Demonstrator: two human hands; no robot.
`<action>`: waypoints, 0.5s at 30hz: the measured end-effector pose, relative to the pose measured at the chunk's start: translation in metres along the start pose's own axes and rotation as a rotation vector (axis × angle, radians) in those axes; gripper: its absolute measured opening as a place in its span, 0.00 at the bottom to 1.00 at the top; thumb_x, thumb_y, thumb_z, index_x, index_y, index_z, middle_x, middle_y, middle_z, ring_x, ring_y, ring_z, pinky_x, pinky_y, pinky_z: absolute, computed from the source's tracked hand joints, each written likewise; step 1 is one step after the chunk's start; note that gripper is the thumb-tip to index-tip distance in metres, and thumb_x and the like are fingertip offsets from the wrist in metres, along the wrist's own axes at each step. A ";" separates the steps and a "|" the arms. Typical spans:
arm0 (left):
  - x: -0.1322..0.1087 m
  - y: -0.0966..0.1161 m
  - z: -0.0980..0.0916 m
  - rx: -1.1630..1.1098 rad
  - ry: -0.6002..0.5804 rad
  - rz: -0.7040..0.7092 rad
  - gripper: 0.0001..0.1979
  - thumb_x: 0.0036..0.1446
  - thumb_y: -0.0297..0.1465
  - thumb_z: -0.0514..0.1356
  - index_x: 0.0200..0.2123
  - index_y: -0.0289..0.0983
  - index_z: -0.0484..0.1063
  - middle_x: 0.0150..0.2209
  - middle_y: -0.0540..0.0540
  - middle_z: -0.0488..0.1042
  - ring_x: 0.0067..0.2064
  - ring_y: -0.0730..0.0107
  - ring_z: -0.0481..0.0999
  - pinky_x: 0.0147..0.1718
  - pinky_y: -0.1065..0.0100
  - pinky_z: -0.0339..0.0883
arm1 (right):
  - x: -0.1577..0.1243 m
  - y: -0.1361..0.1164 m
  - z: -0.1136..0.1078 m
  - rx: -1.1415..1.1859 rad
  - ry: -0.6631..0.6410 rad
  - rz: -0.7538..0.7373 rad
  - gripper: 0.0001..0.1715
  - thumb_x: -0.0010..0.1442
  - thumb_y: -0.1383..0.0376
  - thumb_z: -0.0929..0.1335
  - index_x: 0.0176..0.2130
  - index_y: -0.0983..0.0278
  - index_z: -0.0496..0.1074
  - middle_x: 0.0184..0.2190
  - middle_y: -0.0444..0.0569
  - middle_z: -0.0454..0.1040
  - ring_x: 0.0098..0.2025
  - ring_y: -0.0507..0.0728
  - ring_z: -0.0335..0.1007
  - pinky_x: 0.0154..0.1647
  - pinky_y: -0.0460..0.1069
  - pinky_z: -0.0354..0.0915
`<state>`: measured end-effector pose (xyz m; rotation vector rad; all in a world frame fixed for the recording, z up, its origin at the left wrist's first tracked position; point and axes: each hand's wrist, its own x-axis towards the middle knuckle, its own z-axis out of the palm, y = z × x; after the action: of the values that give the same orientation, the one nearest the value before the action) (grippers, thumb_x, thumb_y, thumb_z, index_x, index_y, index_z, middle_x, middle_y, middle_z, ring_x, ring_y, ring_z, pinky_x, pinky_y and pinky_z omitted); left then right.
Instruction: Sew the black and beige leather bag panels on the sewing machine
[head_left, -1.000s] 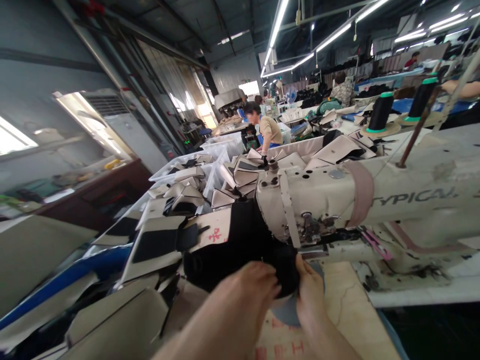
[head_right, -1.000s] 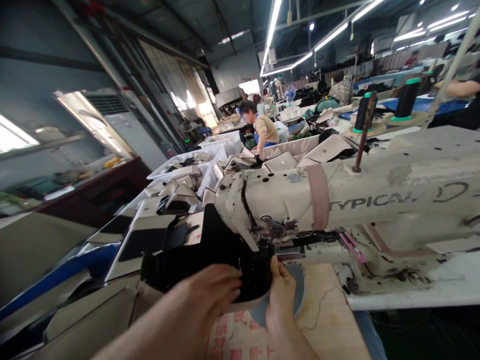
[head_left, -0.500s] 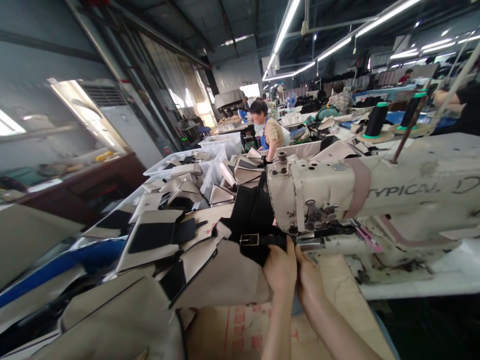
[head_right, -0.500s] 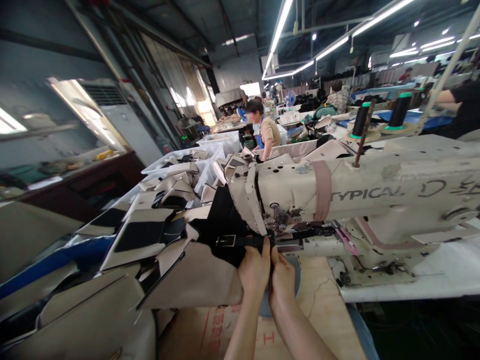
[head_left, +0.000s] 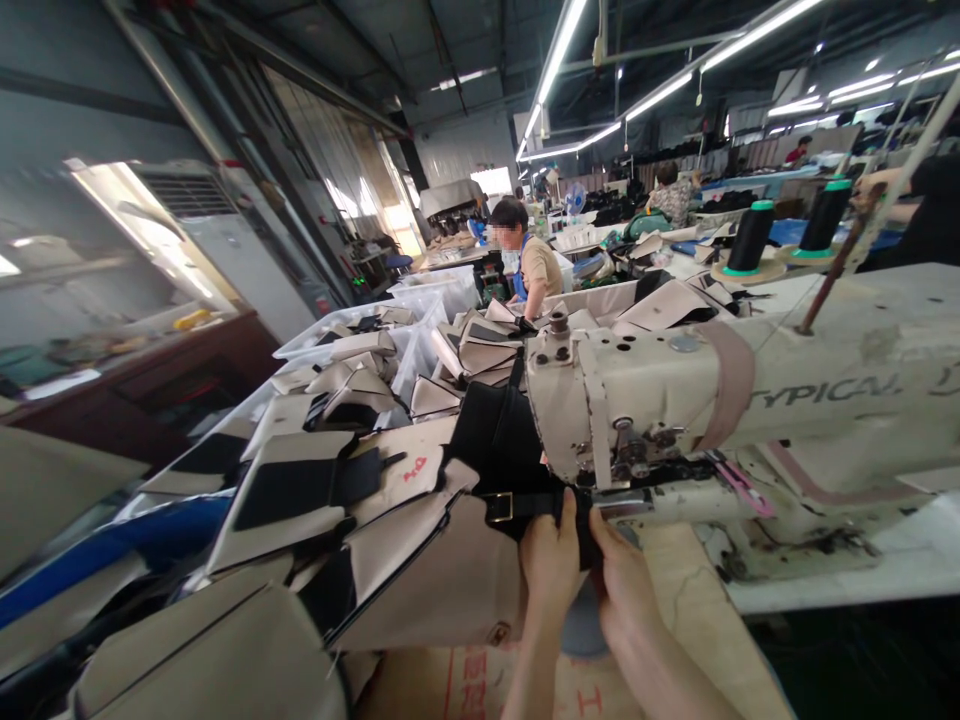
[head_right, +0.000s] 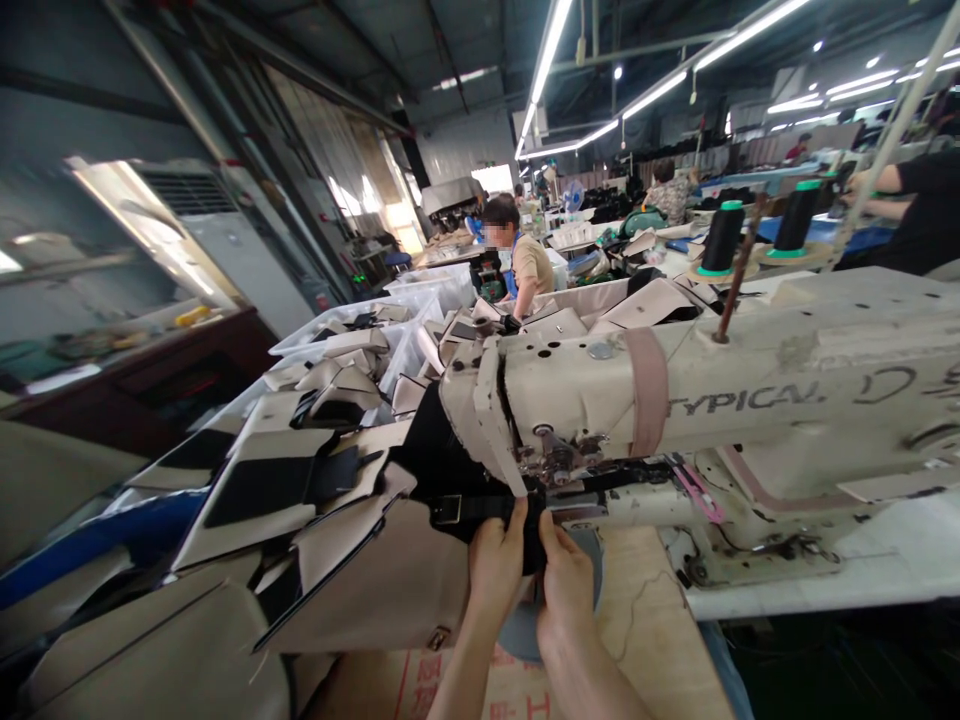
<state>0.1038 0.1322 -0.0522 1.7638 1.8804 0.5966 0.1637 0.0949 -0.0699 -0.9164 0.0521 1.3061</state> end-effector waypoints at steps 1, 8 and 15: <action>0.000 0.001 -0.001 0.016 0.003 0.001 0.31 0.57 0.50 0.42 0.24 0.33 0.73 0.27 0.37 0.76 0.32 0.59 0.75 0.26 0.68 0.59 | 0.000 0.000 0.000 -0.010 0.017 0.003 0.28 0.33 0.53 0.76 0.32 0.69 0.75 0.30 0.51 0.76 0.34 0.57 0.70 0.31 0.47 0.64; 0.003 0.005 -0.006 0.080 0.022 0.020 0.29 0.57 0.48 0.43 0.25 0.33 0.73 0.28 0.36 0.76 0.33 0.57 0.75 0.26 0.68 0.58 | 0.002 -0.005 -0.001 -0.089 0.035 -0.016 0.27 0.32 0.53 0.76 0.28 0.70 0.74 0.18 0.45 0.70 0.19 0.50 0.61 0.18 0.44 0.54; 0.008 0.002 -0.004 0.107 0.023 0.056 0.29 0.58 0.47 0.42 0.24 0.33 0.73 0.28 0.36 0.76 0.33 0.58 0.75 0.28 0.67 0.58 | 0.005 -0.007 0.000 -0.157 0.055 -0.037 0.24 0.33 0.51 0.75 0.21 0.67 0.67 0.10 0.37 0.58 0.14 0.46 0.48 0.15 0.44 0.45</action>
<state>0.1025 0.1403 -0.0478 1.8901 1.9161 0.5485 0.1714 0.0987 -0.0684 -1.0823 -0.0244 1.2633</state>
